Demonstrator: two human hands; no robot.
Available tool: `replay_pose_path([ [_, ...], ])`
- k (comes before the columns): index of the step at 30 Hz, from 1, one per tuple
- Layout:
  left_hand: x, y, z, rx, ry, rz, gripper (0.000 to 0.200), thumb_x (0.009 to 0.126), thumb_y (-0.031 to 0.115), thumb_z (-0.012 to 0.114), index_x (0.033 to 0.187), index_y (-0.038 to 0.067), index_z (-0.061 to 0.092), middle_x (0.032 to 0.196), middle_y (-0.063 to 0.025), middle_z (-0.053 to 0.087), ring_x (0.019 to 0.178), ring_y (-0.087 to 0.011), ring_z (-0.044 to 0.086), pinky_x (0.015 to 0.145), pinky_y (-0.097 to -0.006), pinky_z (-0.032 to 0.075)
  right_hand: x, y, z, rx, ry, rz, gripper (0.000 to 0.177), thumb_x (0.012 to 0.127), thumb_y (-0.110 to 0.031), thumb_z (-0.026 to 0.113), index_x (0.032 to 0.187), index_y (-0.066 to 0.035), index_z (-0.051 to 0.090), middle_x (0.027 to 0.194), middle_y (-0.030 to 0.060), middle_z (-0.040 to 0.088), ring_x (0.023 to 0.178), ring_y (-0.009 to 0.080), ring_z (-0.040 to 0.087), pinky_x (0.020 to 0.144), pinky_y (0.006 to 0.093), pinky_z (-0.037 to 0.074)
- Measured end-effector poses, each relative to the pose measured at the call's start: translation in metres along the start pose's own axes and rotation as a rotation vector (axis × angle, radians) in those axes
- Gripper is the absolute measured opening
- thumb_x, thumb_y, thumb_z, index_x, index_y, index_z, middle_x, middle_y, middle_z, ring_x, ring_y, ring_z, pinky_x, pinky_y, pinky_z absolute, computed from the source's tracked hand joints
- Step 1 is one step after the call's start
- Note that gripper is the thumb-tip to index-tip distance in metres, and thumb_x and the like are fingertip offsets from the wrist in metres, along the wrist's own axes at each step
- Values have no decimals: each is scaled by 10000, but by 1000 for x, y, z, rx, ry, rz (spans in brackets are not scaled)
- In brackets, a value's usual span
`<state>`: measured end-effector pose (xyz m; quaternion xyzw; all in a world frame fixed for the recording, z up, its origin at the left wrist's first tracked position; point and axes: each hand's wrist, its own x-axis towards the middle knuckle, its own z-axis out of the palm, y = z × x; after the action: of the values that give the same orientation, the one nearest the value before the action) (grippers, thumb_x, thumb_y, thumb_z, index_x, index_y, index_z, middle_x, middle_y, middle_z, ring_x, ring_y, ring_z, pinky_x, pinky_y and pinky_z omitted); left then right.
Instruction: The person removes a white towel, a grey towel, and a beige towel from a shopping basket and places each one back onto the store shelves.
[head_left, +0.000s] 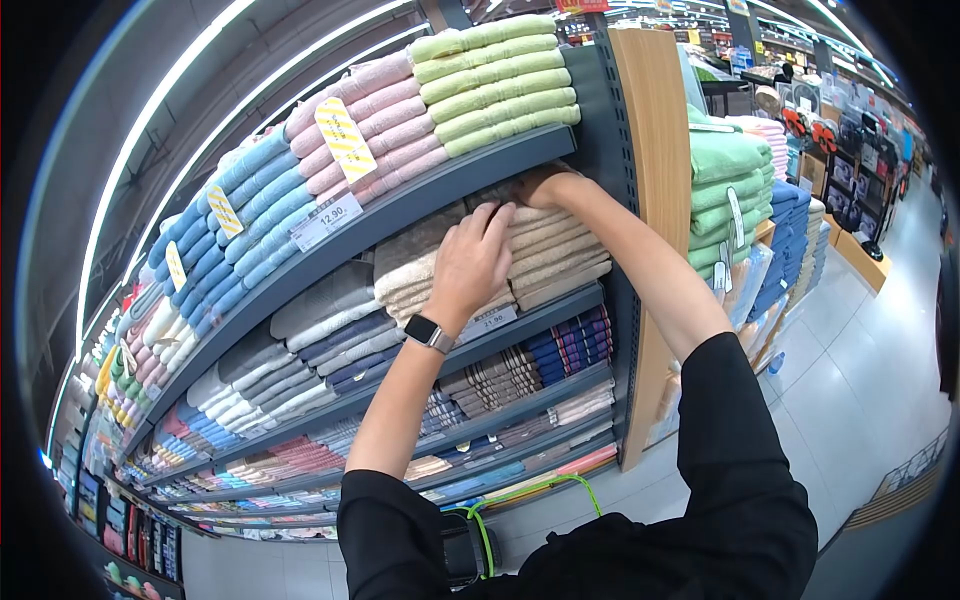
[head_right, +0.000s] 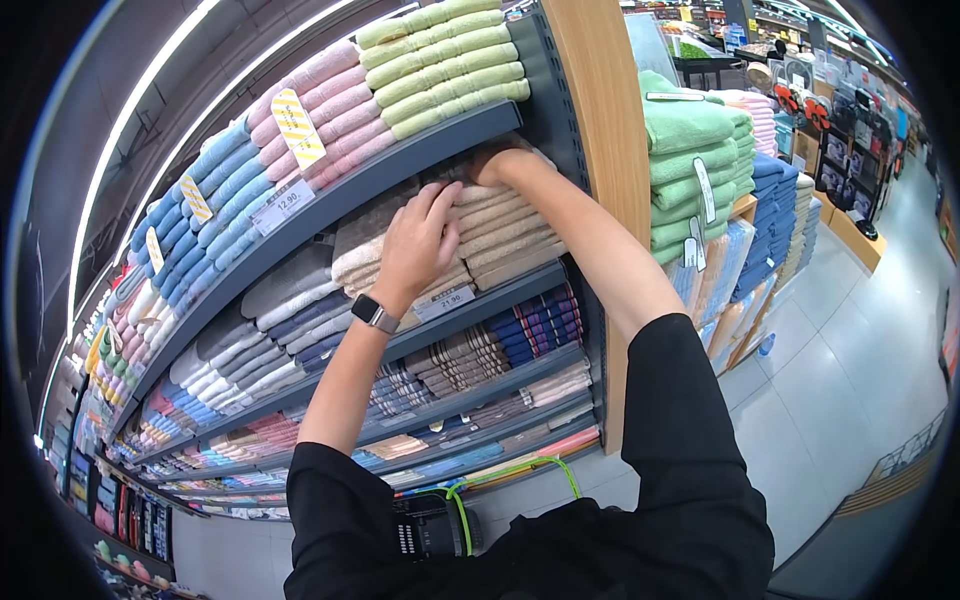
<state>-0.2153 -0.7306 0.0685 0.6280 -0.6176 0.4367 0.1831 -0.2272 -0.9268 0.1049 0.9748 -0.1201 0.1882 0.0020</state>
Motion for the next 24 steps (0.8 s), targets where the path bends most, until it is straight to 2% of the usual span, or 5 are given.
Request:
replay_pose_path([
  [5,-7,0,5,67,-182,-46,342,786,144,608,1099,21,547,1033,-122,577,897,-282,563,770,-382,430,6,13,8,58,87,20,500,917,-367,341,1312,-97,484,1393,115,420,1276,250,413,1053,356,328],
  [10,-12,-2,8,79,-98,-31,321,780,137,600,1069,6,550,1048,-133,574,893,-275,560,772,-377,429,15,26,7,137,-23,103,517,900,-375,396,1310,-70,472,1375,149,429,1272,267,406,1055,363,321],
  [12,-7,2,1,87,-96,-53,321,783,136,598,1073,7,546,1048,-133,574,897,-275,560,773,-376,427,21,23,13,107,-16,160,466,908,-304,353,1306,-108,493,1364,115,455,1262,243,433,1035,353,357],
  [19,-13,7,-7,14,-169,-90,425,788,136,600,1188,33,496,1113,-143,554,1006,-292,541,833,-391,417,33,31,28,94,-138,8,484,905,-314,351,1311,-86,482,1388,128,421,1273,251,419,1041,368,349],
  [24,-19,15,-30,1,-101,-99,445,789,137,604,1207,29,497,1185,-170,533,1078,-313,518,899,-402,401,22,32,29,100,27,77,522,932,-400,314,1287,-61,491,1367,173,428,1258,311,414,1048,390,324],
])
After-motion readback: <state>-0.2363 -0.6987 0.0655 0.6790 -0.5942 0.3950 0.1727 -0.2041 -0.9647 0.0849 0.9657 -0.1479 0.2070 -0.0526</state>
